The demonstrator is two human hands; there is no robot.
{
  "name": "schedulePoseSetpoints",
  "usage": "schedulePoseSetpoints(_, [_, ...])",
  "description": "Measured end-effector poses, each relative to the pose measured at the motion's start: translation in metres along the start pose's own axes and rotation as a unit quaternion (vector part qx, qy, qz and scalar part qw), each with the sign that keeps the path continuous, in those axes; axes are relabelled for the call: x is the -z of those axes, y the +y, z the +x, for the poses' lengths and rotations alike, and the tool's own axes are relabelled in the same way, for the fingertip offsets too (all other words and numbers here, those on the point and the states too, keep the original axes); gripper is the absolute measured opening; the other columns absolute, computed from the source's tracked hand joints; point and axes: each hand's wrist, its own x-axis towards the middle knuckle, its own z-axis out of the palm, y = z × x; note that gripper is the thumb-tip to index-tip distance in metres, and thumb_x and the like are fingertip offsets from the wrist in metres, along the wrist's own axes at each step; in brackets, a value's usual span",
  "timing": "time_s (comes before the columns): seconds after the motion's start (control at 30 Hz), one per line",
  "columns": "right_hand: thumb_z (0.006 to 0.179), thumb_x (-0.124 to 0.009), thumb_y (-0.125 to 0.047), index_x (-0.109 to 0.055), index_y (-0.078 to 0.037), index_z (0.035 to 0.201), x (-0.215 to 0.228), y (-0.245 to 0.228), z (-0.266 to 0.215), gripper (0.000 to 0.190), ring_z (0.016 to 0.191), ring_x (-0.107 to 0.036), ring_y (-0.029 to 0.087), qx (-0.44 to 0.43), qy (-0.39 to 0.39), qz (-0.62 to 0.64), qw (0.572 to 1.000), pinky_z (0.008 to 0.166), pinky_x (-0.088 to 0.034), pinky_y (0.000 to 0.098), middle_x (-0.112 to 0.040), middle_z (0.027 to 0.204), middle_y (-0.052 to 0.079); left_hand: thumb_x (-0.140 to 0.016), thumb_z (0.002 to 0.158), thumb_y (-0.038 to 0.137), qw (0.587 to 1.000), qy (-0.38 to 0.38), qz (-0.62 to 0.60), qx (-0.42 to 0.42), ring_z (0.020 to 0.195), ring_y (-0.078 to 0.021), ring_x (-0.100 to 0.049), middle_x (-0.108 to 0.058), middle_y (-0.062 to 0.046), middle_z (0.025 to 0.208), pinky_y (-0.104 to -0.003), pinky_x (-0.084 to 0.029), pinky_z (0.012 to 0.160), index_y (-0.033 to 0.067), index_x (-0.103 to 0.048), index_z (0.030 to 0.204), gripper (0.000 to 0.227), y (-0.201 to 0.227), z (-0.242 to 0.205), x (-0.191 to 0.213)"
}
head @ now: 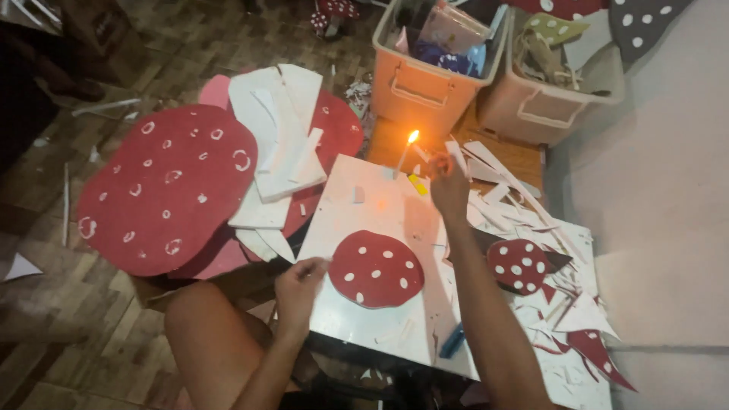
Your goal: Crafting foam mushrooms by cutting foam sheets with a utility knife and using a candle flame to shape or bond the pieces.
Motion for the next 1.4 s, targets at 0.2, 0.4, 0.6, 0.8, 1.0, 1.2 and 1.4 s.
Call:
schedulePoseSetpoints(0.2, [0.099,-0.053,-0.034,-0.073,-0.016,0.108,0.028,0.027,-0.09,0.028,0.089,-0.069,0.029,-0.061,-0.097,-0.049,0.992,0.085,-0.053,0.0428,-0.074,0.09,0.009,-0.077,0.082,0.013,0.999,-0.03,0.018,0.008,0.079,-0.0213,-0.066,-0.071,-0.017,0.086,-0.034,-0.055,0.069,-0.003,-0.075,0.103,0.026,-0.031,0.036,-0.032])
schedulePoseSetpoints(0.4, [0.09,-0.069,-0.028,-0.075,-0.014,0.106,0.055,0.023,-0.135,0.023,0.085,-0.067,0.023,-0.118,-0.114,0.025,0.986,0.078,-0.052,0.037,-0.074,0.098,0.011,-0.074,0.088,0.013,0.994,-0.067,0.085,-0.006,0.087,-0.0295,-0.069,-0.072,-0.023,0.097,-0.04,-0.056,0.074,-0.0031,-0.073,0.109,0.026,-0.02,0.039,-0.041])
schedulePoseSetpoints(0.6, [0.093,-0.068,-0.032,-0.078,-0.011,0.106,0.069,-0.02,-0.145,0.026,0.087,-0.071,0.026,-0.097,-0.192,0.065,0.974,0.075,-0.055,0.039,-0.076,0.095,0.014,-0.071,0.092,0.016,0.809,-0.048,0.283,-0.513,0.091,-0.0222,-0.066,-0.069,-0.001,0.088,-0.038,-0.048,0.086,0.0171,-0.075,0.093,0.004,0.004,0.018,-0.033])
schedulePoseSetpoints(0.8, [0.092,-0.067,-0.035,-0.077,-0.005,0.096,0.091,-0.074,-0.157,0.031,0.076,-0.064,0.022,-0.022,-0.205,0.082,0.975,0.069,-0.053,0.0382,-0.071,0.077,0.015,-0.069,0.091,0.011,0.667,-0.033,0.288,-0.686,0.09,-0.0204,-0.06,-0.066,0.004,0.089,-0.04,-0.046,0.085,0.0187,-0.073,0.09,0.009,0.021,0.016,-0.032])
schedulePoseSetpoints(1.0, [0.095,-0.065,-0.032,-0.077,-0.005,0.088,0.098,-0.089,-0.161,0.03,0.069,-0.057,0.019,0.01,-0.193,0.06,0.979,0.065,-0.05,0.0364,-0.065,0.068,0.014,-0.067,0.094,0.016,0.654,-0.019,0.268,-0.707,0.09,-0.0209,-0.059,-0.066,0.004,0.09,-0.041,-0.044,0.087,0.021,-0.074,0.091,0.009,0.023,0.016,-0.031])
schedulePoseSetpoints(1.2, [0.095,-0.067,-0.036,-0.074,-0.008,0.106,0.081,-0.041,-0.151,0.031,0.082,-0.066,0.021,-0.044,-0.161,0.096,0.981,0.073,-0.052,0.0362,-0.072,0.084,0.012,-0.074,0.089,0.022,0.938,-0.097,0.249,-0.223,0.106,-0.0266,-0.063,-0.072,-0.006,0.097,-0.038,-0.048,0.093,0.0149,-0.075,0.097,0.011,0.009,0.052,-0.034])
schedulePoseSetpoints(1.4, [0.1,-0.058,-0.025,-0.064,0.002,0.117,0.088,0.004,-0.184,0.033,0.09,-0.064,0.031,-0.144,-0.119,0.15,0.971,0.081,-0.05,0.0451,-0.069,0.096,0.022,-0.069,0.088,0.01,0.993,-0.11,-0.02,0.038,0.091,-0.0177,-0.058,-0.065,-0.006,0.099,-0.032,-0.044,0.084,0.0,-0.067,0.116,0.029,-0.006,0.064,-0.024])
